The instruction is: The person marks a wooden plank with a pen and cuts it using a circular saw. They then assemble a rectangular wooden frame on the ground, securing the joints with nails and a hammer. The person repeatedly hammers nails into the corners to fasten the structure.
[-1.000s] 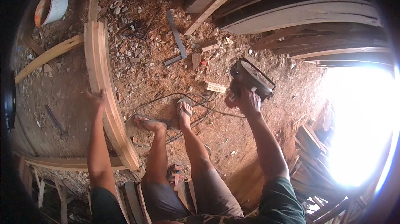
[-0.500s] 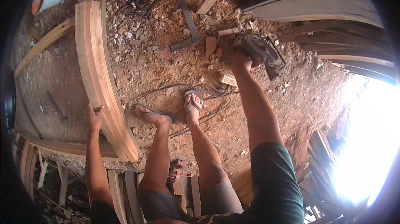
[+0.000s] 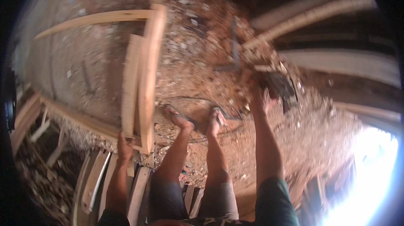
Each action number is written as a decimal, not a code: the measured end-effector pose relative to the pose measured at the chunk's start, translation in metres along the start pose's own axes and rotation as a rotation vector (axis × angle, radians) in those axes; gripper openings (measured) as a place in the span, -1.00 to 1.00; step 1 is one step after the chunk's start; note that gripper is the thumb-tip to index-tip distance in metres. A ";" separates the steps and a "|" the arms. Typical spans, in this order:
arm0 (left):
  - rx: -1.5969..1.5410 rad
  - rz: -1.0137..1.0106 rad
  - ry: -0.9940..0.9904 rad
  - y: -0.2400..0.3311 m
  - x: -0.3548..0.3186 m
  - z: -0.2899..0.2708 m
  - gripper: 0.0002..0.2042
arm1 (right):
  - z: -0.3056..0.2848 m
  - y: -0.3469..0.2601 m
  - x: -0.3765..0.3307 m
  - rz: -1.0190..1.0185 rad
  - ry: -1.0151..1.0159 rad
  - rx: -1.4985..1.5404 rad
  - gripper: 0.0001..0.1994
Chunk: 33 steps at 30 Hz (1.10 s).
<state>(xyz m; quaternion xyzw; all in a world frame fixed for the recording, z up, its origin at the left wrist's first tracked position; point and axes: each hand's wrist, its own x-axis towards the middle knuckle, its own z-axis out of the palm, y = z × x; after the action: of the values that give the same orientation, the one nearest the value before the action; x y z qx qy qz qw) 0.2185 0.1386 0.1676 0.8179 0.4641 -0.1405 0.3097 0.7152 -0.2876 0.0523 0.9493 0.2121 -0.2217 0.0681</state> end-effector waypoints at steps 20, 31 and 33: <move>0.320 -0.439 1.105 -0.017 0.038 -0.636 -0.05 | -0.243 -0.055 -0.106 -0.897 -0.034 -0.248 -0.80; 0.079 -0.556 0.250 -0.075 -0.183 -0.424 -0.30 | -0.365 -0.297 -0.106 -0.608 -0.251 0.345 -0.71; -0.286 -0.791 -0.104 -0.098 -0.287 -0.296 -0.24 | -0.360 -0.325 -0.110 -0.594 -0.353 0.344 -0.71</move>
<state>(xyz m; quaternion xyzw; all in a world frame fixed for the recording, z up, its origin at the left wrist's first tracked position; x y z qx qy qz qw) -0.0335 0.1710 0.5069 0.5173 0.7408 -0.2238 0.3654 0.6261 0.0440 0.4116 0.7914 0.4225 -0.4241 -0.1236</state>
